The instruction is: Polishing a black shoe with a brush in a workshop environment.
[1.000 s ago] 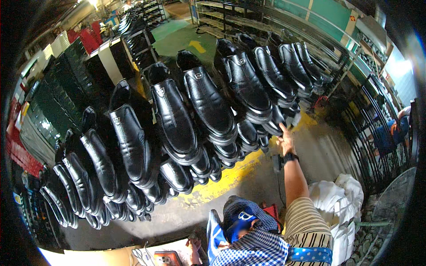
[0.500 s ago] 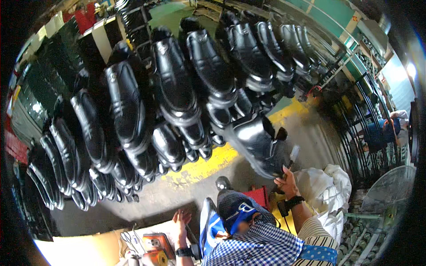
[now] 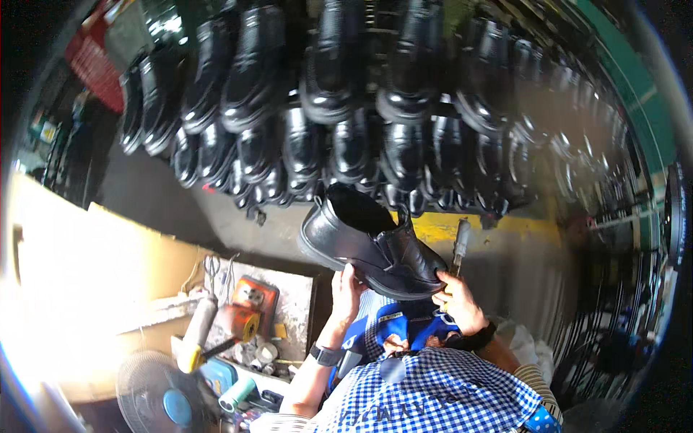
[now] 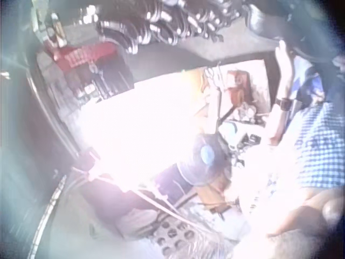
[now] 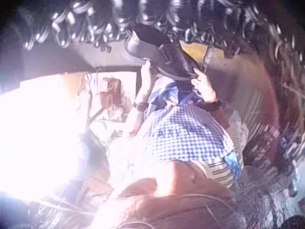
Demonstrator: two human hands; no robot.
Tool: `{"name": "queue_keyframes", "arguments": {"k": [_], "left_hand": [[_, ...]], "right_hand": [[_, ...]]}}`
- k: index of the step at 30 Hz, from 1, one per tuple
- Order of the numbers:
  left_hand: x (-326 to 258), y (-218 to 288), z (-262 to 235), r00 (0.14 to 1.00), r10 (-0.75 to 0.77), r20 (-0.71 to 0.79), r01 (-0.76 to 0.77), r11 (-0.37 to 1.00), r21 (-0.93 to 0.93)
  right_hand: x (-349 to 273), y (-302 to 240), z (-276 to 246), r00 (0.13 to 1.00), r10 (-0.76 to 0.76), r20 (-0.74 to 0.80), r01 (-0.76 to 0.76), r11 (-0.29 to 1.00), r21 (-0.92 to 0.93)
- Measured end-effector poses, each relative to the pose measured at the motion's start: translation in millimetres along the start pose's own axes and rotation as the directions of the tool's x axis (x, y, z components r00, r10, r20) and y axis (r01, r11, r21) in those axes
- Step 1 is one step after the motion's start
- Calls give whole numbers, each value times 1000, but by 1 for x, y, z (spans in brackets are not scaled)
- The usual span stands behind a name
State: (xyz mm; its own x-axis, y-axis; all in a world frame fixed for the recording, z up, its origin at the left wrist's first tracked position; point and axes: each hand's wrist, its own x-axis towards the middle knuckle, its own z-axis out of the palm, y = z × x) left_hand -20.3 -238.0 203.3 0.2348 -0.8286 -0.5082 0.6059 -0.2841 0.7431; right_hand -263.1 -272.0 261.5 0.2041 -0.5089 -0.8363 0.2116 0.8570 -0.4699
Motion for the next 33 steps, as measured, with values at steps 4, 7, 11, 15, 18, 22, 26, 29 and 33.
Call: {"name": "queue_keyframes", "arguments": {"k": [4,7,11,15,18,22,26,29,33], "left_hand": [[-18,30,-3,978,94,-185,-69,988,137],[-25,45,-10,964,133,-231,-89,978,191],[-33,49,-18,955,242,-173,-208,958,195],[-33,36,-27,930,346,-124,-323,930,175],[-46,31,-13,874,463,-150,-435,881,187],[-62,46,-10,598,785,-159,-512,527,678],[-62,78,-6,543,837,63,-521,277,807],[-49,90,4,408,908,90,-423,101,900],[-39,89,-11,552,829,-93,-488,411,771]], "right_hand": [[-5,7,32,989,-129,78,143,968,-204],[-3,17,35,970,-169,176,205,955,-214],[6,20,47,955,-122,270,144,988,-61],[17,23,58,972,-83,218,85,996,0],[12,24,74,981,-144,129,149,988,-32],[9,27,89,964,-265,-35,261,961,-87],[-9,24,106,871,-482,-96,439,850,-292],[5,35,96,659,-752,-3,636,560,-531],[-14,32,124,602,-792,100,733,498,-464]]}}
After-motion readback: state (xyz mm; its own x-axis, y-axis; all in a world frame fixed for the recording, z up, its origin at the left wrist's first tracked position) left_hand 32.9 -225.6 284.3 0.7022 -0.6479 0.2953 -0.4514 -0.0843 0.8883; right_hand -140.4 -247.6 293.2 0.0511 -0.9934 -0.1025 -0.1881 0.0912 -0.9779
